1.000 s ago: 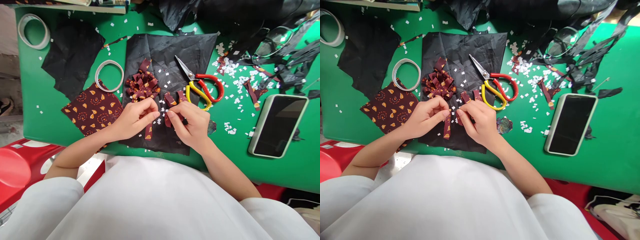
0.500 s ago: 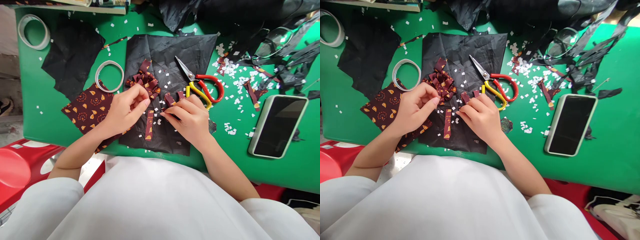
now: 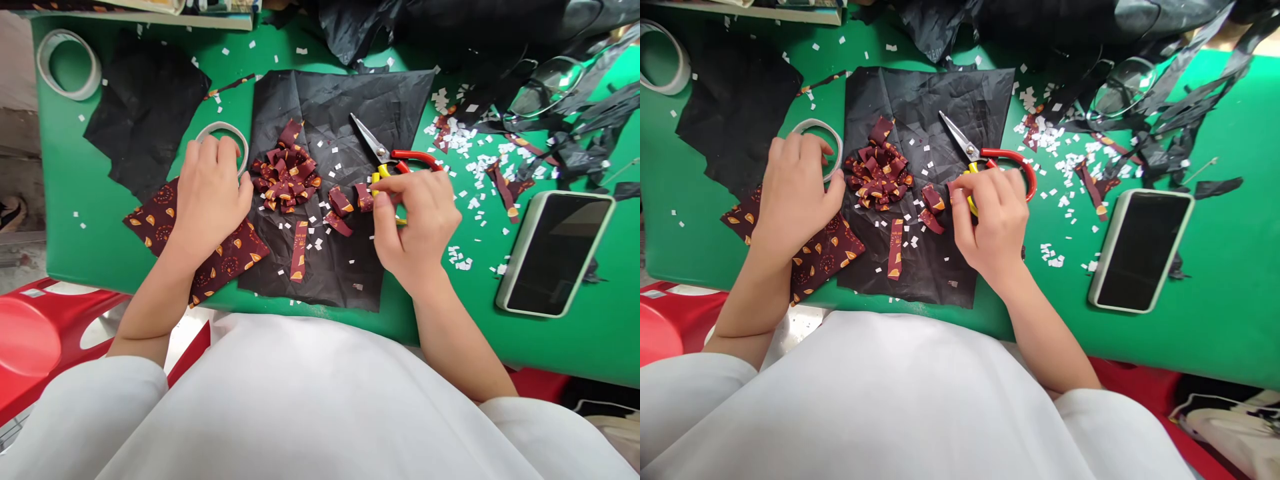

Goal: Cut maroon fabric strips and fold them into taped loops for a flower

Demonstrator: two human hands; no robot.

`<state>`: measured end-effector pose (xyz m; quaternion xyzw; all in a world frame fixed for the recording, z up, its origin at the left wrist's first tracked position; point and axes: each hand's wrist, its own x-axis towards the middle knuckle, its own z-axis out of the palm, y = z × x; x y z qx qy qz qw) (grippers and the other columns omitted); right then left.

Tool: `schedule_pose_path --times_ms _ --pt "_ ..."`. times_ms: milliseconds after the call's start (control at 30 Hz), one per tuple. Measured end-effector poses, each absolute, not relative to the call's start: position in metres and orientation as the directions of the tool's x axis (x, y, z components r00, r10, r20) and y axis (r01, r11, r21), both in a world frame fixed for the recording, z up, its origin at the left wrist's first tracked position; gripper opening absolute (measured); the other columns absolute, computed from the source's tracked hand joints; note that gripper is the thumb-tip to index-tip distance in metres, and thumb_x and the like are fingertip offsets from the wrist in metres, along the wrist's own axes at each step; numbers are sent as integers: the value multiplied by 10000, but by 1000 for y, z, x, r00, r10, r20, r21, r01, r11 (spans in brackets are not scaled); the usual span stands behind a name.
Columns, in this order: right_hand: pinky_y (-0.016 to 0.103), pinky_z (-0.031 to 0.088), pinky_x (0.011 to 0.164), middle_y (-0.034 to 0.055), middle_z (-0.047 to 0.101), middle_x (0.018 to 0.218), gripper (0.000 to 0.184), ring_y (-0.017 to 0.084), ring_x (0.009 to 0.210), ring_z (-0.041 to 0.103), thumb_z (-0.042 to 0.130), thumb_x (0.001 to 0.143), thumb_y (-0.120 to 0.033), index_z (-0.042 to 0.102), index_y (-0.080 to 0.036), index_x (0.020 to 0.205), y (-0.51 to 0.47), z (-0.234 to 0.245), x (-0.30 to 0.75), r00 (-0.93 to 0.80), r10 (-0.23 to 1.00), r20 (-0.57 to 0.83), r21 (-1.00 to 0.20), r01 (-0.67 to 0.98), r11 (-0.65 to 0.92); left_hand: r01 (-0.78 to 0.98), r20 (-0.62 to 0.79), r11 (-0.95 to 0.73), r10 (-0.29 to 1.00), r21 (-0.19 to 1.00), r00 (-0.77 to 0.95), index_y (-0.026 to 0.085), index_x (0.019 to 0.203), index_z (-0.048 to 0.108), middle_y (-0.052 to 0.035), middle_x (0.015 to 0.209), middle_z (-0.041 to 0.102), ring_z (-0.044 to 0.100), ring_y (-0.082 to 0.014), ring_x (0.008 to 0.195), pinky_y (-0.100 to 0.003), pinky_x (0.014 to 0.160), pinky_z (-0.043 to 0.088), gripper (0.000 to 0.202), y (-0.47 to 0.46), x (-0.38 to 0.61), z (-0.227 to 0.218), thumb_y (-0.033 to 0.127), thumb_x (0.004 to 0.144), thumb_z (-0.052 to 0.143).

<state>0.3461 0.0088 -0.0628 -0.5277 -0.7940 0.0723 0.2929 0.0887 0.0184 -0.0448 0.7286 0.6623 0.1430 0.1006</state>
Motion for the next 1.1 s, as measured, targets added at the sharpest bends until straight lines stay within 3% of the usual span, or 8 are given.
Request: schedule_pose_path --times_ms 133,333,567,733,933,1100 --pt "448 411 739 113 584 937 160 270 864 524 449 851 -254 522 -215 988 18 -68 356 -181 909 376 -365 872 325 950 69 -101 994 296 84 172 944 487 -116 1006 556 463 -337 1123 -522 964 352 135 15 89 -47 272 864 445" --pt "474 425 754 152 555 1030 332 289 899 505 488 757 -153 477 -181 1088 23 -78 362 -168 956 241 -327 913 242 957 37 -96 995 275 89 183 951 489 -124 998 550 488 -344 1112 -519 941 381 144 16 88 -46 271 871 408" --pt "505 425 811 122 523 1047 327 304 997 505 484 767 -179 448 -208 1091 22 -77 365 -126 983 131 -419 892 170 973 -57 -69 995 220 83 177 986 486 -136 1033 535 481 -354 1127 -534 947 386 165 17 90 -42 263 868 408" --pt "479 448 785 118 537 1065 292 295 992 514 499 756 -169 444 -230 1036 22 -77 365 -76 988 135 -464 876 131 976 -105 -8 994 219 31 172 961 484 -138 1026 533 472 -342 1139 -522 969 370 129 18 94 -39 215 871 403" --pt "447 456 759 118 555 1032 189 270 941 529 517 773 -204 459 -234 950 22 -67 358 47 979 196 -530 846 65 920 20 44 998 390 -56 222 1063 434 -88 1086 545 516 -255 1105 -444 982 384 178 18 100 -29 244 922 327" --pt "416 468 690 94 559 909 184 237 808 553 511 759 -223 456 -222 935 23 -71 354 18 962 273 -556 819 143 874 159 -56 987 482 -24 261 1139 414 -25 1083 567 566 -170 1030 -338 928 455 218 12 104 -27 281 946 314"
